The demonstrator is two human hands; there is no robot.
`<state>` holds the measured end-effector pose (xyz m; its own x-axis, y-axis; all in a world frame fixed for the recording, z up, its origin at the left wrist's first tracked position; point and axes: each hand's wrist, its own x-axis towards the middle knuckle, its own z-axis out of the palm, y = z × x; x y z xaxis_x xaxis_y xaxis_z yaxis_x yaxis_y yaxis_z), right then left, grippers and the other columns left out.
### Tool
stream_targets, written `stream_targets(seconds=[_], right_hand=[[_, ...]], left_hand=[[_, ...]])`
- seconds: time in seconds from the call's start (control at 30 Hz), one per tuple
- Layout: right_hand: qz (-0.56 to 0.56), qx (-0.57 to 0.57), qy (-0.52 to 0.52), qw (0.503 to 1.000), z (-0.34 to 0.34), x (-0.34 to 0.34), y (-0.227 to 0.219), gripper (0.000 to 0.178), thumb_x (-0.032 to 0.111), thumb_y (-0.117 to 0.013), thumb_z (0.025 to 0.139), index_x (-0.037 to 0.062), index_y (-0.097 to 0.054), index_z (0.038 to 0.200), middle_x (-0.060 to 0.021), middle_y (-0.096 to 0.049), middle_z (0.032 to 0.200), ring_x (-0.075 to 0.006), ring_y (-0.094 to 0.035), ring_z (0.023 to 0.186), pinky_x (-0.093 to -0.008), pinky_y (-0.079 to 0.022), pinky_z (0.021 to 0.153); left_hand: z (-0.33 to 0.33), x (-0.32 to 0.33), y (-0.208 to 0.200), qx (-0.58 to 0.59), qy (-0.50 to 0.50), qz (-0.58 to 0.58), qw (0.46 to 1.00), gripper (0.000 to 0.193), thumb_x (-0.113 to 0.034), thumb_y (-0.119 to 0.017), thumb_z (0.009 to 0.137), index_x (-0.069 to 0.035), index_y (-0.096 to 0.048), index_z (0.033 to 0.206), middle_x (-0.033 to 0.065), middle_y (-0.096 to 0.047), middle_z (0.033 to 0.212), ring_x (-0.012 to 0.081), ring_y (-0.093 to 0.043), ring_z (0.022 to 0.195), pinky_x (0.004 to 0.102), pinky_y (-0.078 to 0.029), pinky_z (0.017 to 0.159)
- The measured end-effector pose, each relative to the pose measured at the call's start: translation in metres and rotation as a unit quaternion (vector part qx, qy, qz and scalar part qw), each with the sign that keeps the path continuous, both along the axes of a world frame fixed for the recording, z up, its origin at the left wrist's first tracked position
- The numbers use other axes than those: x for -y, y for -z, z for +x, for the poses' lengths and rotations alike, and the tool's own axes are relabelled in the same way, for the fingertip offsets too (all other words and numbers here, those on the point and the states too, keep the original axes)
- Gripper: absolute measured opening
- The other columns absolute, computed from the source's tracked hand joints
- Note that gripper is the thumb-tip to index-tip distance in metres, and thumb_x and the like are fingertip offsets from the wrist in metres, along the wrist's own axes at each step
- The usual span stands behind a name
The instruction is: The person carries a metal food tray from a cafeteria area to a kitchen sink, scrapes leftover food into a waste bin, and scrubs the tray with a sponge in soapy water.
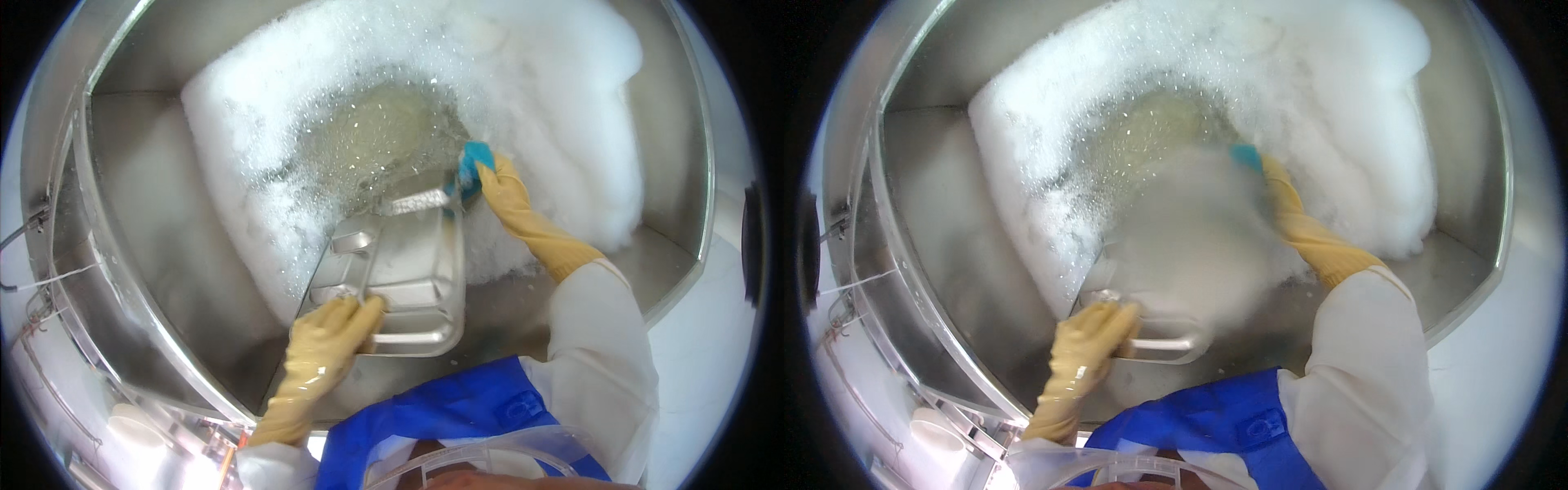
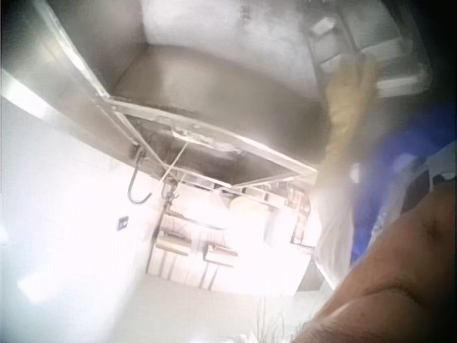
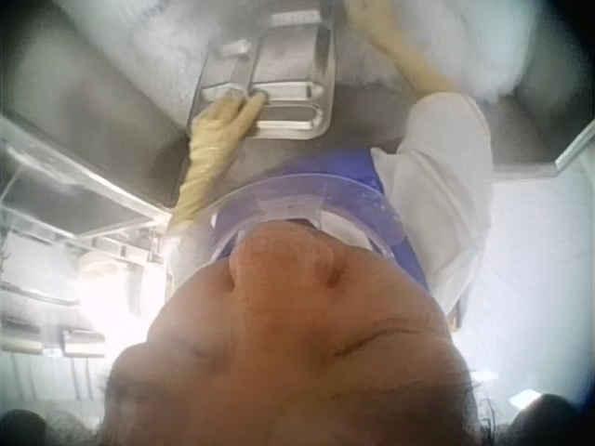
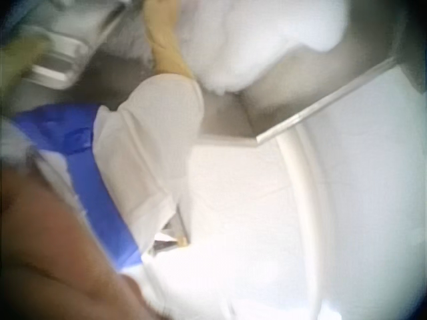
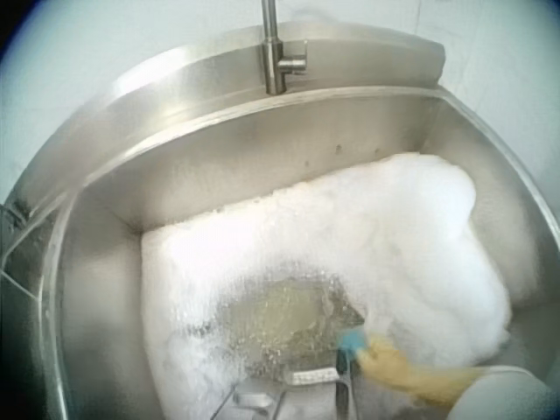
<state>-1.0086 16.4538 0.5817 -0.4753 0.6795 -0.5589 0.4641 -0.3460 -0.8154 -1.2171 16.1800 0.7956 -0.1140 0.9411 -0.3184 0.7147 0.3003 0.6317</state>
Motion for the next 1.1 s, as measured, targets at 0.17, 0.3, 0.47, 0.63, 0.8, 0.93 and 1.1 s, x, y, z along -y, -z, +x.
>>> stream_targets(seconds=[0.17, 0.3, 0.47, 0.63, 0.8, 0.93, 1.1], right_hand=[[0.055, -0.187, -0.514, 0.835, -0.044, 0.083, -0.099, 0.033, 0.013, -0.058, 0.099, 0.0112, -0.061, 0.132, -0.0123, -0.063, 0.132, -0.0301, -0.057, 0.125, -0.0421, -0.043, 0.108], [-0.009, -0.022, -0.519, 0.855, -0.067, 0.077, -0.064, 0.043, 0.038, -0.058, 0.100, 0.0101, -0.062, 0.133, -0.0162, -0.064, 0.135, -0.0351, -0.060, 0.123, -0.0450, -0.045, 0.105], [-0.030, 0.192, -0.475, 0.859, -0.099, 0.053, -0.016, 0.058, 0.055, -0.054, 0.100, 0.0080, -0.062, 0.134, -0.0199, -0.068, 0.128, -0.0396, -0.066, 0.113, -0.0471, -0.050, 0.100], [0.026, 0.246, -0.520, 0.818, -0.104, 0.070, 0.011, 0.069, 0.060, -0.050, 0.101, 0.0055, -0.052, 0.144, -0.0243, -0.062, 0.135, -0.0423, -0.060, 0.123, -0.0478, -0.045, 0.108], [0.200, -0.261, -0.508, 0.796, -0.067, 0.141, -0.045, 0.056, 0.031, -0.071, 0.094, 0.0038, -0.050, 0.139, -0.0200, -0.044, 0.151, -0.0390, -0.045, 0.136, -0.0507, -0.038, 0.109], [-0.126, -0.144, -0.514, 0.836, -0.018, 0.111, -0.092, 0.049, 0.031, -0.070, 0.092, 0.0065, -0.056, 0.132, -0.0210, -0.063, 0.131, -0.0374, -0.060, 0.121, -0.0443, -0.048, 0.098], [0.055, 0.174, -0.340, 0.923, -0.013, -0.012, -0.055, 0.047, 0.037, -0.063, 0.098, 0.0067, -0.059, 0.133, -0.0208, -0.072, 0.113, -0.0364, -0.069, 0.103, -0.0451, -0.054, 0.087]], left_hand=[[0.033, 0.035, 0.046, -0.044, 0.098, 0.047, 0.993, 0.050, -0.010, -0.070, 0.076, -0.009, -0.068, 0.126, 0.0138, -0.064, 0.109, 0.0334, -0.063, 0.104, 0.0429, -0.057, 0.085], [0.031, 0.045, 0.073, -0.024, 0.129, 0.059, 0.990, 0.053, -0.011, -0.070, 0.071, -0.004, -0.067, 0.124, 0.0127, -0.064, 0.110, 0.0330, -0.061, 0.101, 0.0436, -0.055, 0.088], [0.025, 0.027, 0.056, 0.025, 0.111, 0.002, 0.994, 0.059, -0.012, -0.075, 0.066, -0.006, -0.067, 0.125, 0.0128, -0.064, 0.116, 0.0339, -0.061, 0.108, 0.0447, -0.053, 0.091], [0.031, 0.009, 0.048, -0.080, 0.069, 0.035, 0.994, 0.060, -0.013, -0.078, 0.065, -0.011, -0.067, 0.124, 0.0151, -0.059, 0.127, 0.0396, -0.054, 0.116, 0.0560, -0.044, 0.095], [0.033, 0.025, 0.061, -0.174, 0.049, 0.100, 0.978, 0.062, -0.019, -0.080, 0.065, -0.015, -0.065, 0.125, 0.0138, -0.055, 0.128, 0.0426, -0.050, 0.110, 0.0640, -0.038, 0.089], [0.028, 0.005, 0.059, -0.112, 0.080, 0.099, 0.986, 0.057, -0.016, -0.077, 0.067, -0.012, -0.064, 0.122, 0.0137, -0.056, 0.129, 0.0417, -0.053, 0.112, 0.0612, -0.043, 0.093], [-0.014, 0.010, 0.045, -0.055, 0.081, -0.035, 0.995, 0.044, -0.014, -0.074, 0.070, -0.007, -0.067, 0.112, 0.0164, -0.068, 0.116, 0.0379, -0.066, 0.105, 0.0460, -0.054, 0.092]])
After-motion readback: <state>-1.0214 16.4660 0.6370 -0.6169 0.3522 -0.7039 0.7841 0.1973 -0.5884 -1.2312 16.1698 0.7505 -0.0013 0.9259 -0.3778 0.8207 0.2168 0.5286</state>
